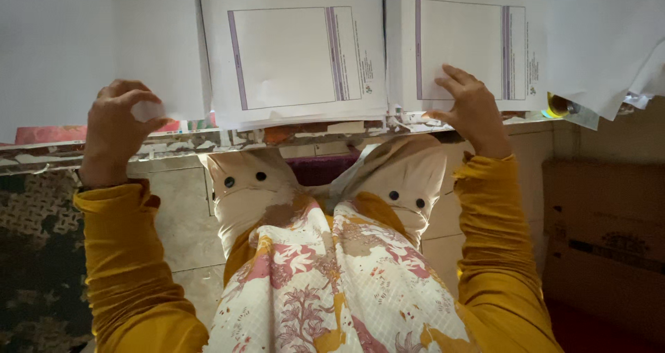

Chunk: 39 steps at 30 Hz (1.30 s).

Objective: The person sits on the floor and organizes a stack of printed documents on a low surface. They separate the sheets, smooth them out, and align them into a neat pile.

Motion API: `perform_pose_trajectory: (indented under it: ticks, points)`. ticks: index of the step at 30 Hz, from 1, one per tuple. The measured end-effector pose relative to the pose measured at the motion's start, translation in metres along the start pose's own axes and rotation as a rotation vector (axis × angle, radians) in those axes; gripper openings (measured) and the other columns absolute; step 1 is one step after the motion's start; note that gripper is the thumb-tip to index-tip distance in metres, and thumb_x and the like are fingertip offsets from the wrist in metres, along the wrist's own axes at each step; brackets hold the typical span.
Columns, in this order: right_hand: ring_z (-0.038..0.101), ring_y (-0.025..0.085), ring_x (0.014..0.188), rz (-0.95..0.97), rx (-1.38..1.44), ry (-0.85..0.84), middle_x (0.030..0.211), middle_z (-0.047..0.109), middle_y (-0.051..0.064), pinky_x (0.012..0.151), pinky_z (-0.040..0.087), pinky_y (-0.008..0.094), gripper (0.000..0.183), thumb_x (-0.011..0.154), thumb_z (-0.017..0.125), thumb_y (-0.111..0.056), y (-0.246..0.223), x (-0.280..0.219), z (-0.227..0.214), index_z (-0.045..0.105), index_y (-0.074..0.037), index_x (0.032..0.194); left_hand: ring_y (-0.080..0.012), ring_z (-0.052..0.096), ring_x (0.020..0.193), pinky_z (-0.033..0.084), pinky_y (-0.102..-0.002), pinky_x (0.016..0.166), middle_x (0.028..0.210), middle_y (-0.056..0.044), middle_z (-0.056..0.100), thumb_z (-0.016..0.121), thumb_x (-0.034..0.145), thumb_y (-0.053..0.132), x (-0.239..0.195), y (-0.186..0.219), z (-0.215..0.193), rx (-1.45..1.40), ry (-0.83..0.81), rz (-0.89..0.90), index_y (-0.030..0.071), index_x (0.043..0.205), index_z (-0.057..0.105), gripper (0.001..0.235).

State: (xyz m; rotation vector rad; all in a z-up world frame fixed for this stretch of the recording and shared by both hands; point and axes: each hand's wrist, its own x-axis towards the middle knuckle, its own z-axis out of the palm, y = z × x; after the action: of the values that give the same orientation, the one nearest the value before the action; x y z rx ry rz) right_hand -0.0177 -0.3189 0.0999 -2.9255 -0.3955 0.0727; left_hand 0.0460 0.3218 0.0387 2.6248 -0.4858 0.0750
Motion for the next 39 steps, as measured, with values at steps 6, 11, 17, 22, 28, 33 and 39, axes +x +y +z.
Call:
perform_pose_trajectory:
  ticks: [6, 11, 17, 22, 28, 33, 39]
  points:
    - [0.062, 0.038, 0.132, -0.072, -0.058, 0.007, 0.150, 0.060, 0.023, 0.105, 0.053, 0.051, 0.060, 0.077, 0.090, -0.029, 0.014, 0.001, 0.006, 0.071, 0.000, 0.126, -0.0373, 0.068, 0.107, 0.052, -0.048, 0.095, 0.123, -0.021, 0.071, 0.070, 0.103, -0.001, -0.004, 0.003, -0.008, -0.122, 0.054, 0.123, -0.005, 0.114, 0.075, 0.013]
    - [0.054, 0.038, 0.139, -0.038, 0.208, -0.115, 0.158, 0.049, 0.024, 0.115, 0.042, 0.046, 0.057, 0.085, 0.083, -0.024, 0.023, 0.003, -0.007, 0.067, 0.001, 0.134, -0.0418, 0.055, 0.115, 0.050, -0.051, 0.093, 0.138, -0.024, 0.057, 0.082, 0.086, 0.005, -0.009, 0.018, 0.007, 0.215, 0.071, 0.068, -0.001, 0.147, 0.067, 0.063]
    - [0.062, 0.026, 0.078, 0.059, 0.087, 0.229, 0.089, 0.067, 0.015, 0.070, 0.051, 0.038, 0.011, 0.086, 0.073, 0.010, 0.040, 0.035, 0.005, 0.070, 0.000, 0.090, -0.0407, 0.056, 0.101, 0.049, -0.050, 0.083, 0.129, -0.024, 0.057, 0.069, 0.086, -0.016, 0.002, 0.029, 0.006, 0.188, 0.220, 0.132, 0.000, 0.131, 0.075, 0.048]
    - [0.057, 0.027, 0.072, 0.161, 0.070, 0.197, 0.080, 0.061, 0.010, 0.067, 0.044, 0.042, 0.020, 0.081, 0.074, 0.003, 0.050, 0.019, 0.023, 0.058, -0.008, 0.078, -0.0455, 0.049, 0.119, 0.056, -0.057, 0.094, 0.145, -0.029, 0.049, 0.069, 0.086, -0.026, -0.009, 0.029, 0.002, 0.143, 0.185, 0.017, -0.017, 0.143, 0.062, 0.058]
    - [0.055, 0.022, 0.079, 0.238, 0.201, 0.050, 0.092, 0.064, 0.012, 0.076, 0.048, 0.036, 0.010, 0.090, 0.073, -0.006, 0.028, -0.002, -0.001, 0.071, 0.001, 0.097, -0.0478, 0.063, 0.109, 0.050, -0.055, 0.094, 0.139, -0.031, 0.068, 0.060, 0.088, -0.027, 0.010, 0.032, -0.001, 0.255, 0.297, 0.185, -0.011, 0.139, 0.070, 0.055]
    - [0.061, 0.037, 0.119, -0.016, -0.040, 0.081, 0.134, 0.061, 0.019, 0.095, 0.051, 0.055, 0.074, 0.076, 0.089, -0.054, 0.012, -0.002, 0.011, 0.070, 0.000, 0.123, -0.0375, 0.076, 0.102, 0.064, -0.044, 0.083, 0.136, -0.019, 0.073, 0.071, 0.091, -0.008, 0.060, 0.078, 0.050, 0.369, 0.476, 0.232, 0.000, 0.145, 0.064, 0.056]
    - [0.069, 0.035, 0.102, -0.013, 0.057, 0.071, 0.135, 0.066, 0.018, 0.086, 0.054, 0.046, 0.059, 0.074, 0.093, -0.043, 0.020, 0.001, 0.012, 0.073, 0.001, 0.109, -0.0290, 0.077, 0.104, 0.068, -0.031, 0.086, 0.146, -0.024, 0.061, 0.056, 0.094, -0.018, 0.102, 0.198, 0.144, 0.254, 0.298, 0.179, -0.004, 0.150, 0.050, 0.058]
